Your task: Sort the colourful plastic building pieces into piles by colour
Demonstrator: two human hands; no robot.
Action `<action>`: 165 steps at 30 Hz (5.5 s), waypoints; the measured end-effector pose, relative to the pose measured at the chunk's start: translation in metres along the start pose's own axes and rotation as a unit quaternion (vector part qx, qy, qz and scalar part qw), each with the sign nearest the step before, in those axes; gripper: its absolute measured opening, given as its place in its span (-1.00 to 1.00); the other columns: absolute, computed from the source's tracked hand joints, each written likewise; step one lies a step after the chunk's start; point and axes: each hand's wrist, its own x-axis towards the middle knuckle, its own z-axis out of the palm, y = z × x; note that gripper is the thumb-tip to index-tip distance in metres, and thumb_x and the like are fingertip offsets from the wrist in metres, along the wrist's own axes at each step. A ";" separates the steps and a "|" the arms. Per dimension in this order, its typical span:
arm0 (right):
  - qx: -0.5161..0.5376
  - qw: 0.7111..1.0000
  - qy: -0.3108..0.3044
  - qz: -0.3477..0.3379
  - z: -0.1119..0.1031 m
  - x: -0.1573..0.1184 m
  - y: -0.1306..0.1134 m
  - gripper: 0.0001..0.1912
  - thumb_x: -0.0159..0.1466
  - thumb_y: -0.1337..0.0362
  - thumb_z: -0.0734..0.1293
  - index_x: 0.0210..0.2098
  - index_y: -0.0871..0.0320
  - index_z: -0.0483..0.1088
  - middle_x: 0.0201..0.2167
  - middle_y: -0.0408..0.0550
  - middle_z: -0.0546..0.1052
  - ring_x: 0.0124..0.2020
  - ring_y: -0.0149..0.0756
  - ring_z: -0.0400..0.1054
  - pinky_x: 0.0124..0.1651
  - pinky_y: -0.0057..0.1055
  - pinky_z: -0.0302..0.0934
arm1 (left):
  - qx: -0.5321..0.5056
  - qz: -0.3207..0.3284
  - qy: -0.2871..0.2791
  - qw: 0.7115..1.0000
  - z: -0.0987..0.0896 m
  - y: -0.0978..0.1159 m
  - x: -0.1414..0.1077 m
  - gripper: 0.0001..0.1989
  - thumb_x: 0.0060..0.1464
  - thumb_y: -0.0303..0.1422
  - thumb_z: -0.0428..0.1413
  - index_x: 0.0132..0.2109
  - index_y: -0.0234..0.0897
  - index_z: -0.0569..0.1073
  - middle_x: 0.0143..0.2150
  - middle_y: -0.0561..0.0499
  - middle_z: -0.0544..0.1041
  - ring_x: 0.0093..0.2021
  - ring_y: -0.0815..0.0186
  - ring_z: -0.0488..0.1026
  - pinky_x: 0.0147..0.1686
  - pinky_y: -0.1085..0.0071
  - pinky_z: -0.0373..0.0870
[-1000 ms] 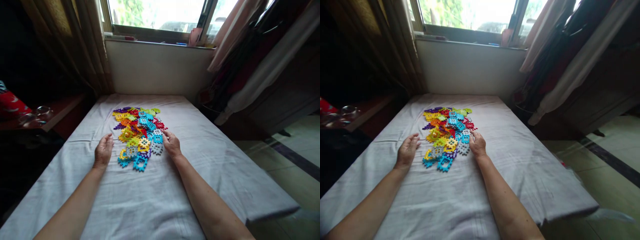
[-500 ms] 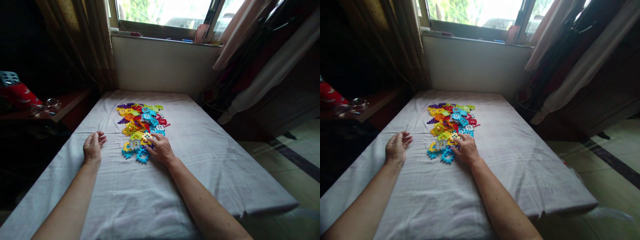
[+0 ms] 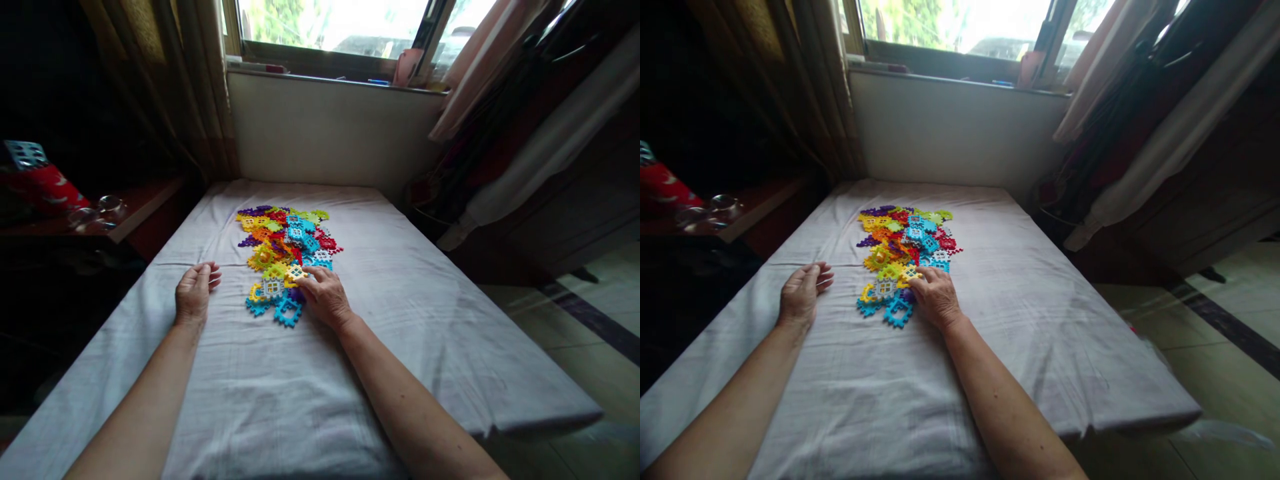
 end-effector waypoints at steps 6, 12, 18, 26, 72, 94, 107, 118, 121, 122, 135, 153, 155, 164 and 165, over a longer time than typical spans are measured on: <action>0.152 0.981 0.103 0.069 -0.009 0.000 0.004 -0.79 0.34 0.24 0.27 -0.19 0.06 0.57 -0.23 -0.03 0.61 -0.21 -0.29 0.47 -0.07 -0.35 0.37 | 0.014 0.007 -0.001 1.000 -0.001 -0.006 0.004 -0.68 -0.14 -0.15 0.15 -0.25 -0.26 0.48 -0.28 0.01 0.57 -0.38 0.39 0.51 -0.38 0.45 0.46; 0.205 0.899 0.191 0.338 -0.013 -0.007 0.064 -0.68 0.23 0.11 0.29 -0.18 0.16 0.55 -0.31 -0.01 0.63 -0.33 -0.26 0.49 -0.18 -0.36 0.39 | 0.110 0.084 -0.036 0.990 -0.003 -0.010 0.003 -0.63 -0.06 -0.06 0.12 -0.20 -0.23 0.50 -0.24 -0.05 0.61 -0.30 0.27 0.55 -0.24 0.30 0.51; 0.072 0.867 0.216 0.443 -0.027 -0.019 0.107 -0.61 0.21 0.15 0.28 -0.09 0.24 0.53 -0.12 0.18 0.58 -0.10 -0.09 0.46 0.04 -0.15 0.33 | 0.303 0.362 -0.293 0.831 0.018 0.005 -0.045 -0.54 0.03 0.01 0.18 -0.01 -0.12 0.56 0.07 -0.11 0.58 0.16 0.07 0.44 0.27 0.04 0.22; -0.005 0.970 0.069 0.233 -0.010 -0.007 0.050 -0.68 0.29 0.28 0.27 -0.02 0.05 0.54 0.10 0.06 0.48 0.11 -0.08 0.30 0.22 -0.08 0.12 | 0.433 0.443 -0.410 0.670 0.041 -0.006 -0.077 -0.58 0.14 -0.07 0.13 0.13 0.01 0.51 0.31 -0.06 0.39 0.38 -0.06 0.18 0.37 -0.20 -0.18; 0.075 0.855 0.242 0.452 -0.025 -0.026 0.140 -0.64 0.15 0.22 0.27 -0.13 0.22 0.54 -0.11 0.17 0.59 -0.06 -0.07 0.44 0.10 -0.12 0.28 | 0.386 0.286 -0.199 0.854 -0.005 -0.028 0.001 -0.58 0.10 -0.02 0.01 -0.04 -0.08 0.58 0.12 -0.13 0.56 0.16 0.02 0.44 0.22 0.02 0.26; -0.068 0.971 0.122 0.193 -0.016 -0.009 0.063 -0.72 0.32 0.27 0.24 -0.09 0.07 0.56 0.04 0.03 0.55 0.14 -0.11 0.31 0.21 -0.15 0.10 | 0.298 0.249 -0.039 0.920 0.000 -0.011 -0.007 -0.70 0.08 -0.07 0.13 -0.23 -0.20 0.55 -0.26 -0.01 0.65 -0.20 0.21 0.58 -0.13 0.31 0.49; 0.103 0.994 0.032 -0.007 -0.002 0.002 -0.014 -0.83 0.36 0.21 0.29 -0.22 0.04 0.54 -0.30 -0.07 0.64 -0.27 -0.31 0.50 -0.13 -0.43 0.29 | 0.220 0.362 -0.225 0.877 0.044 -0.010 -0.062 -0.68 0.21 -0.06 0.09 -0.17 -0.18 0.58 -0.22 -0.03 0.65 -0.18 0.25 0.57 -0.06 0.28 0.50; -0.001 0.907 0.126 0.401 -0.038 -0.009 0.091 -0.71 0.26 0.14 0.25 -0.29 0.14 0.57 -0.29 0.02 0.61 -0.23 -0.19 0.45 -0.13 -0.35 0.27 | 0.520 0.372 -0.305 0.706 0.037 -0.015 -0.064 -0.46 0.20 -0.05 0.05 0.27 -0.10 0.38 0.32 -0.10 0.40 0.38 -0.04 0.18 0.37 -0.22 -0.14; -0.030 0.886 0.106 0.450 -0.042 -0.016 0.106 -0.70 0.24 0.15 0.26 -0.27 0.15 0.59 -0.18 0.08 0.60 -0.12 -0.14 0.42 -0.03 -0.29 0.26 | 0.538 0.361 -0.288 0.705 0.034 -0.014 -0.063 -0.53 0.23 -0.11 0.01 0.23 -0.08 0.41 0.28 -0.09 0.43 0.36 -0.01 0.22 0.37 -0.22 -0.16; -0.042 0.878 0.103 0.465 -0.042 -0.018 0.108 -0.69 0.25 0.15 0.26 -0.22 0.15 0.59 -0.13 0.11 0.59 -0.07 -0.11 0.41 0.00 -0.26 0.25 | 0.542 0.358 -0.279 0.707 0.032 -0.014 -0.061 -0.55 0.23 -0.12 0.00 0.21 -0.08 0.42 0.28 -0.09 0.44 0.35 0.00 0.23 0.37 -0.21 -0.16; -0.006 0.990 -0.010 0.138 -0.002 0.025 0.014 -0.77 0.28 0.27 0.32 -0.11 0.00 0.56 -0.02 -0.02 0.58 0.05 -0.11 0.33 0.12 -0.16 0.17 | 0.529 0.328 -0.219 0.751 0.019 -0.018 -0.042 -0.61 0.21 -0.23 0.00 0.14 -0.02 0.49 0.26 -0.11 0.45 0.29 0.00 0.30 0.30 -0.18 0.05; 0.130 0.953 -0.009 0.273 0.036 0.065 -0.021 -0.80 0.18 0.30 0.35 -0.21 0.00 0.54 -0.22 -0.16 0.65 -0.17 -0.25 0.49 -0.04 -0.31 0.31 | 0.558 0.326 -0.248 0.722 0.026 -0.013 -0.052 -0.54 0.19 -0.08 0.06 0.17 -0.08 0.48 0.39 -0.19 0.27 0.40 -0.07 0.12 0.33 -0.24 -0.10; 0.172 0.941 0.019 0.291 0.029 0.062 -0.006 -0.82 0.16 0.28 0.35 -0.25 0.02 0.55 -0.25 -0.17 0.65 -0.21 -0.27 0.51 -0.08 -0.34 0.33 | 0.545 0.334 -0.245 0.729 0.025 -0.013 -0.052 -0.58 0.18 -0.11 0.08 0.13 -0.09 0.50 0.37 -0.18 0.31 0.39 -0.07 0.15 0.34 -0.23 -0.10; 0.211 0.838 0.188 0.466 -0.028 0.001 0.127 -0.71 0.07 0.16 0.32 -0.30 0.19 0.56 -0.37 -0.01 0.64 -0.34 -0.23 0.51 -0.26 -0.37 0.39 | 0.501 0.353 -0.208 0.762 0.023 -0.016 -0.044 -0.62 0.19 -0.17 0.05 0.11 -0.08 0.50 0.30 -0.14 0.41 0.34 -0.03 0.24 0.35 -0.19 -0.08; 0.203 0.828 0.196 0.484 -0.032 -0.006 0.136 -0.69 0.07 0.17 0.32 -0.28 0.20 0.56 -0.37 0.00 0.64 -0.35 -0.22 0.51 -0.26 -0.37 0.39 | 0.501 0.353 -0.198 0.765 0.023 -0.016 -0.041 -0.61 0.20 -0.17 0.03 0.12 -0.09 0.50 0.29 -0.15 0.41 0.34 -0.03 0.25 0.34 -0.19 -0.07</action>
